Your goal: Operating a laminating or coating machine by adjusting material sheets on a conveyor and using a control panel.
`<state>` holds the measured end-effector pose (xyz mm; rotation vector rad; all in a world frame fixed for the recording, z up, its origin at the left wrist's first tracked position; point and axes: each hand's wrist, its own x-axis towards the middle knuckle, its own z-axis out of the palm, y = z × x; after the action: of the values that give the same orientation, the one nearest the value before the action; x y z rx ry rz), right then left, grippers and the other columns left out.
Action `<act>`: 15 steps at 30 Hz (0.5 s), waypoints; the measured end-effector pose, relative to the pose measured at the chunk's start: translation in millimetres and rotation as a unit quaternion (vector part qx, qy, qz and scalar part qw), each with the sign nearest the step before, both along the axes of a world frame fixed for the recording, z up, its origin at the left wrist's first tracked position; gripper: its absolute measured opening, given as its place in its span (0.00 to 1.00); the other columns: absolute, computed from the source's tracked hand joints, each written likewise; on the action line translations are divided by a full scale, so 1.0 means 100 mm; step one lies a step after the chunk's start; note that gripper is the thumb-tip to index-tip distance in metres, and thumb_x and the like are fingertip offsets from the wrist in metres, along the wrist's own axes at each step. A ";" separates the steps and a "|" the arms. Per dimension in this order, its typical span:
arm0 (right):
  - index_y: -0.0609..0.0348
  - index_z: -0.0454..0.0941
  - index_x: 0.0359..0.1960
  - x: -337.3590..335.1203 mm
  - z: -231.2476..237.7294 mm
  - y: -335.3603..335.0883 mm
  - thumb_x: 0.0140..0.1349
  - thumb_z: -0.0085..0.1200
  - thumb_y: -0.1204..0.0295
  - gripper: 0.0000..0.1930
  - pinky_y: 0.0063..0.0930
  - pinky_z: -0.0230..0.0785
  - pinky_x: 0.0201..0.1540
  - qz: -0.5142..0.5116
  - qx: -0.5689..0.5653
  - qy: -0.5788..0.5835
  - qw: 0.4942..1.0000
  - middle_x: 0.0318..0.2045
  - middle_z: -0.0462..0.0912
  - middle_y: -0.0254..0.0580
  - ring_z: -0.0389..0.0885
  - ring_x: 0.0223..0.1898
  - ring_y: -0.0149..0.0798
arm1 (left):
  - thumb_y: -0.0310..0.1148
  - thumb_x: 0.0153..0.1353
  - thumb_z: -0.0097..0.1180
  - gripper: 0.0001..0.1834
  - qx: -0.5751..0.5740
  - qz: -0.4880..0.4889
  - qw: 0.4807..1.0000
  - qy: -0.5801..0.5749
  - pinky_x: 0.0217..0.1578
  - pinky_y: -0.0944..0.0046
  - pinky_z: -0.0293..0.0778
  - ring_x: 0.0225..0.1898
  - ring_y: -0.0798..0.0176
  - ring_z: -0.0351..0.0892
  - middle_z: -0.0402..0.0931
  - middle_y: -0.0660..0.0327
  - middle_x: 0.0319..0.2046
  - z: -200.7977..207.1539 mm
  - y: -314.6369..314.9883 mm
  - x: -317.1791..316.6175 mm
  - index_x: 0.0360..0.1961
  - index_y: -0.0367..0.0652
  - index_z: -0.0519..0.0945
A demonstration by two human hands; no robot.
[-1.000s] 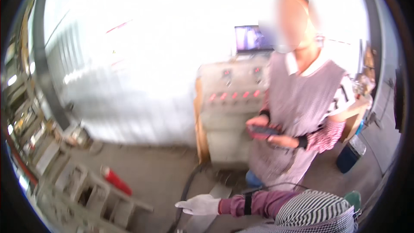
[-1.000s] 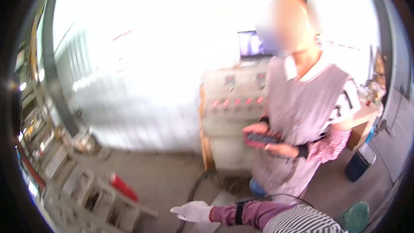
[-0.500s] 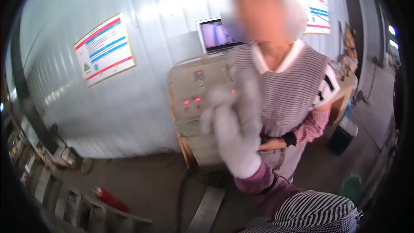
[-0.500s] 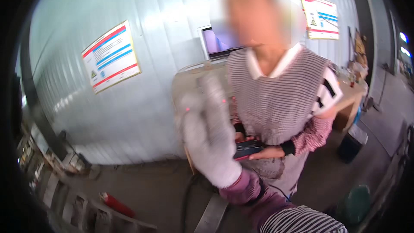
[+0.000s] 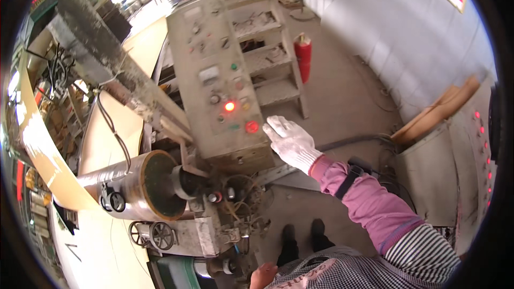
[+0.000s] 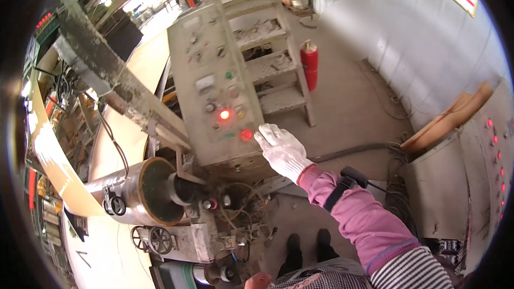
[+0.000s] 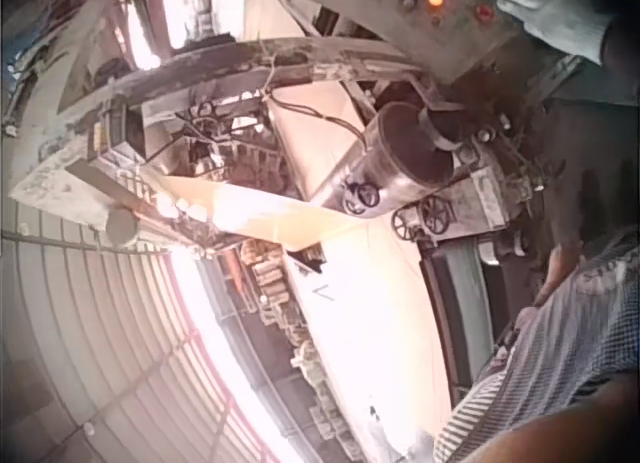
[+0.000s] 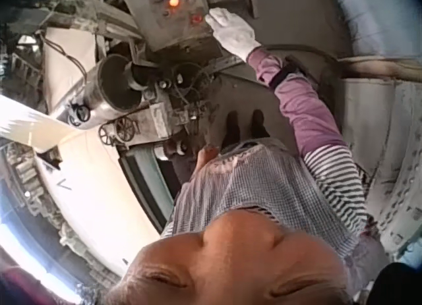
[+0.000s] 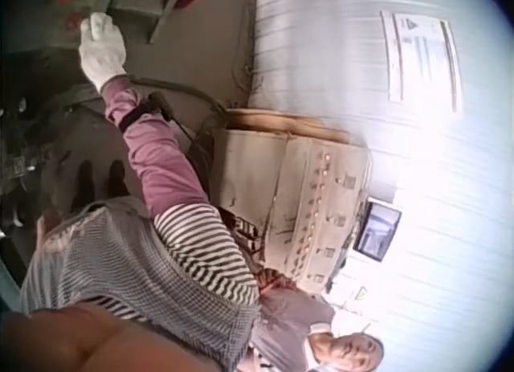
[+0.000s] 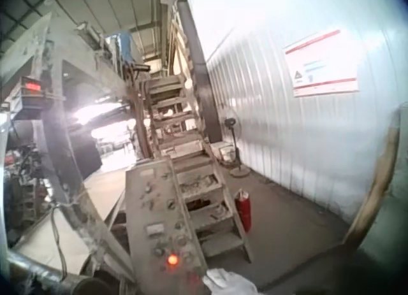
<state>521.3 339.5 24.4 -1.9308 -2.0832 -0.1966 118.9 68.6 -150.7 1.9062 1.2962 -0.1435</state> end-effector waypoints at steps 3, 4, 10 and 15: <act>0.63 0.65 0.62 -0.21 -0.27 0.25 0.61 0.45 0.71 0.26 0.38 0.62 0.62 0.048 0.061 -0.043 0.996 0.61 0.67 0.52 0.66 0.62 0.49 | 0.38 0.60 0.58 0.10 -0.080 0.070 0.994 -0.015 0.31 0.55 0.75 0.31 0.52 0.81 0.81 0.54 0.34 0.26 -0.04 -0.02 0.40 0.46 0.79; 0.63 0.66 0.62 -0.22 -0.33 0.32 0.60 0.45 0.71 0.26 0.40 0.63 0.60 0.047 0.072 -0.052 0.995 0.60 0.67 0.52 0.67 0.61 0.50 | 0.37 0.61 0.57 0.09 -0.277 0.335 0.889 -0.143 0.35 0.55 0.74 0.34 0.53 0.79 0.80 0.55 0.35 0.05 -0.12 -0.08 0.38 0.46 0.79; 0.63 0.67 0.60 -0.35 -0.27 0.24 0.58 0.45 0.71 0.26 0.41 0.65 0.58 0.033 0.094 -0.098 0.990 0.59 0.69 0.52 0.68 0.59 0.51 | 0.34 0.63 0.52 0.06 -0.110 0.190 0.971 -0.092 0.42 0.56 0.70 0.42 0.58 0.74 0.76 0.58 0.38 -0.80 -0.48 -0.35 0.38 0.45 0.78; 0.62 0.68 0.60 -0.39 -0.39 0.32 0.57 0.45 0.71 0.26 0.39 0.68 0.57 0.034 0.074 -0.080 0.993 0.57 0.70 0.51 0.70 0.58 0.50 | 0.37 0.65 0.52 0.11 -0.258 0.323 0.896 -0.160 0.44 0.54 0.70 0.44 0.57 0.74 0.76 0.57 0.42 -0.41 -0.09 -0.23 0.43 0.43 0.77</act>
<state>482.6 371.2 -14.5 -1.8074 -2.1623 -0.4910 95.8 60.0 -191.9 0.9418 1.4153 0.1529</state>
